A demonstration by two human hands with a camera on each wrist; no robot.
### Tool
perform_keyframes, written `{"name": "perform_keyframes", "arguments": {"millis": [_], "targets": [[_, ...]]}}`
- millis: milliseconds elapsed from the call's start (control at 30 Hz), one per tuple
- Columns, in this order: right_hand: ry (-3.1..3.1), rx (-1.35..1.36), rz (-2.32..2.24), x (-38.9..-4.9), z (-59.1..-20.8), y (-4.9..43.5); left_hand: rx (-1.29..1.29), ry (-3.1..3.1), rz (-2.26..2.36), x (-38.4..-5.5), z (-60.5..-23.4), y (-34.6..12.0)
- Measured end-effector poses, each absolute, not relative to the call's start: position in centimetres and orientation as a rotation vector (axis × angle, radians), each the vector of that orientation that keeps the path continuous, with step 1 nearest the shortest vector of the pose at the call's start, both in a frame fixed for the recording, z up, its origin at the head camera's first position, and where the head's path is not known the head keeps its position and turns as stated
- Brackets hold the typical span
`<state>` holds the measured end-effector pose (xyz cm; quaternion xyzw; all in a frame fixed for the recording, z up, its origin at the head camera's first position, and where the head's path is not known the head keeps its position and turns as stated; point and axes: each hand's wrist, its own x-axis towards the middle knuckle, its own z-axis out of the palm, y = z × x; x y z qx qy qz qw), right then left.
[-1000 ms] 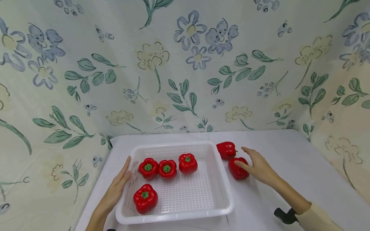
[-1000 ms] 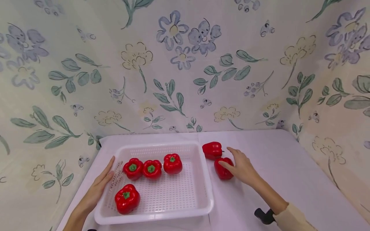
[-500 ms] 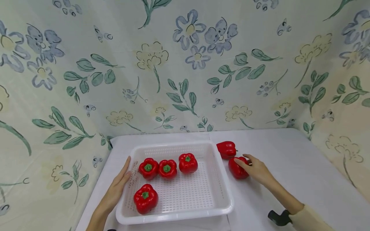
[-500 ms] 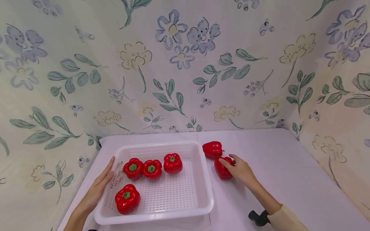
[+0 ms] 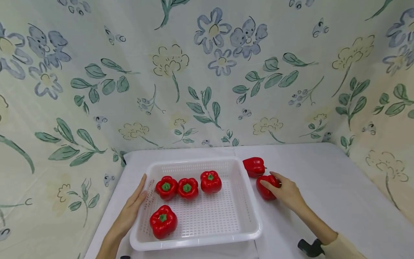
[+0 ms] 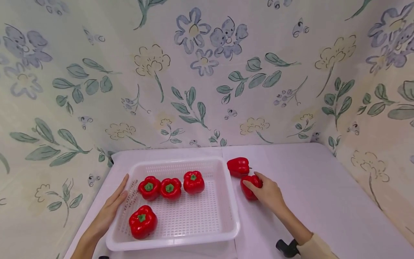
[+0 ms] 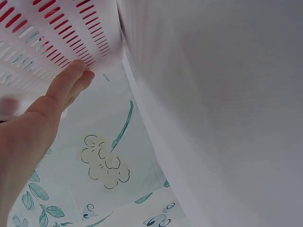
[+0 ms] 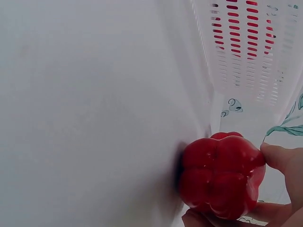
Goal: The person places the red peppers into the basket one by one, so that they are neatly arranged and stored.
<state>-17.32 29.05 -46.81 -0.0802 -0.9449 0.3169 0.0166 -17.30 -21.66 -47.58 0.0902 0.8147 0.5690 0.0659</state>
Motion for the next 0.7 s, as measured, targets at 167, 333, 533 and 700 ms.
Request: {"name": "perform_keyframes", "arguments": {"millis": [167,333,533,700], "targets": [[-2.941,-0.249,0.988,-17.21,-46.82,29.21,0.275,2.456,1.722,-17.27,-47.67,-21.65],[-2.953,-0.256,0.991,-17.16,-46.67,29.35,0.285,2.463,1.723,-17.23,-47.71,-21.66],[-2.928,-0.246,0.993,-16.87,-46.59,29.5,0.282,2.468,1.722,-17.16,-47.69,-21.62],[-2.898,-0.213,0.945,-16.51,-46.47,29.67,0.278,2.472,1.719,-17.14,-47.69,-21.64]]}}
